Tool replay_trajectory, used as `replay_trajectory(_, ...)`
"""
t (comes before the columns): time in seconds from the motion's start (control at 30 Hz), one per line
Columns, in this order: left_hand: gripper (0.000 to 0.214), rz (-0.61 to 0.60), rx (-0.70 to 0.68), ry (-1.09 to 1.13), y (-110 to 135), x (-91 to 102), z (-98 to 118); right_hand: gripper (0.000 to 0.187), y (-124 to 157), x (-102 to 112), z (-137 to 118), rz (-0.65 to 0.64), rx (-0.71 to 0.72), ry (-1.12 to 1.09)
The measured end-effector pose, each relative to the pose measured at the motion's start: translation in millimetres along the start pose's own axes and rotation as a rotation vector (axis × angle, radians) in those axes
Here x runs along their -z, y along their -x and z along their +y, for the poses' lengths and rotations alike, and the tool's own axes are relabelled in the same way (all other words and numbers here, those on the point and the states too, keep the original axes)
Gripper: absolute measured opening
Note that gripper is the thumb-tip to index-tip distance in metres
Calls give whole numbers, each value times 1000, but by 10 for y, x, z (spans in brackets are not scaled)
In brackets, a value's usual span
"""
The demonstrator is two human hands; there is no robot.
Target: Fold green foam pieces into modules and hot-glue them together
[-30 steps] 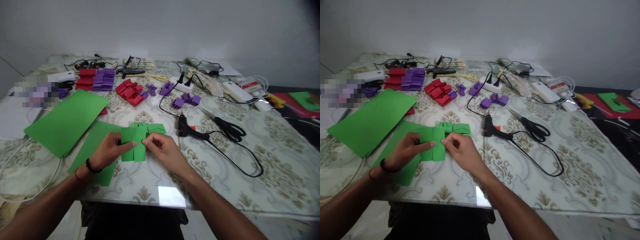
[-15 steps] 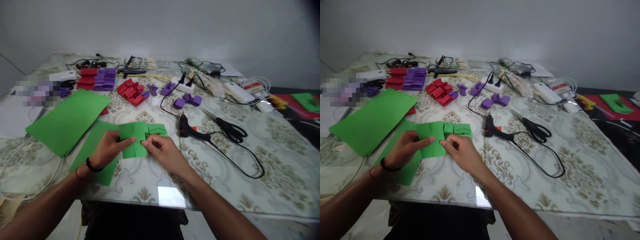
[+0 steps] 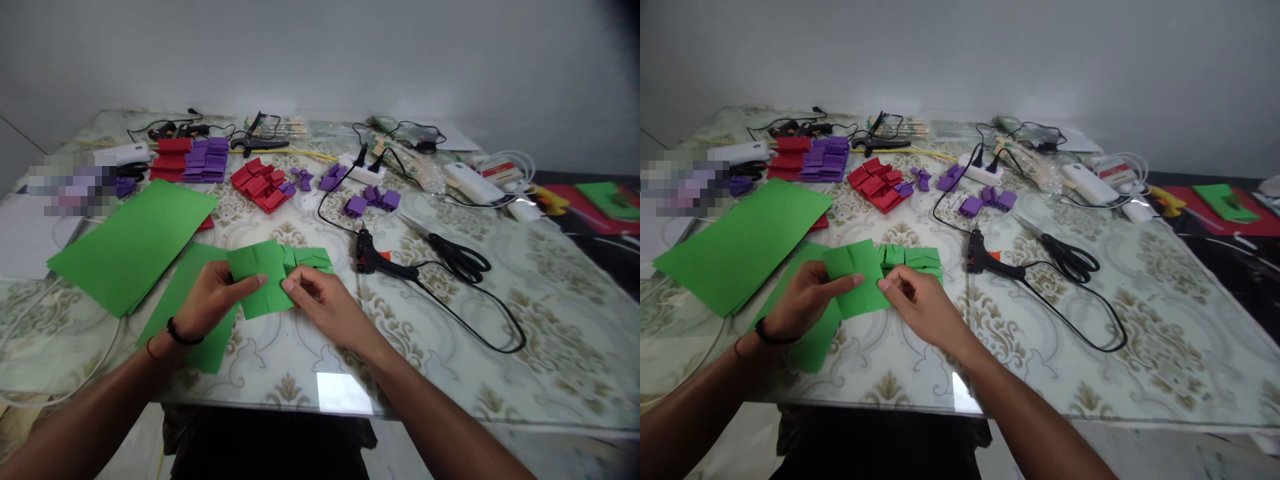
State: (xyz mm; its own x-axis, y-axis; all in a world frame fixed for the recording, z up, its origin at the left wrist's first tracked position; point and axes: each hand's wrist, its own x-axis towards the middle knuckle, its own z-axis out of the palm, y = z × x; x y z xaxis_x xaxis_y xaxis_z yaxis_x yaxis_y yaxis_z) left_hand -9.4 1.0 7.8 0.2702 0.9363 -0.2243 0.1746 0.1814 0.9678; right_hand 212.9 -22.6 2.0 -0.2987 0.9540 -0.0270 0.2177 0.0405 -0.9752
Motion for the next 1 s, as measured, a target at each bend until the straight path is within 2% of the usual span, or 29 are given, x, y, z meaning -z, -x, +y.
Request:
replay_trajectory(0.13, 32, -72, 11, -43, 5, -14, 54, 31, 12, 11, 9, 34, 43, -85)
replay_trajectory(0.33, 38, -106, 18, -200, 19, -2, 101, 22, -8, 13, 7, 51, 69, -117)
replay_trajectory(0.43, 44, -162, 54, -288, 22, 14, 122, 18, -18, 37, -11, 76, 68, -127)
replay_trajectory(0.53, 45, -223, -3, -295, 8, 32, 133, 14, -13, 82, -32, 47, 67, -94)
replay_trajectory(0.7, 33, -171, -134, -260, -31, 37, 60, 14, -4, 82, -21, -66, 34, 33)
replay_trajectory(0.83, 34, -133, -157, -302, -29, 22, 15, 11, -21, 46, 7, -37, 15, -43)
replay_trajectory(1.0, 26, -177, -211, -368, 0, -23, 53, 11, -30, 41, 4, -55, 16, -127)
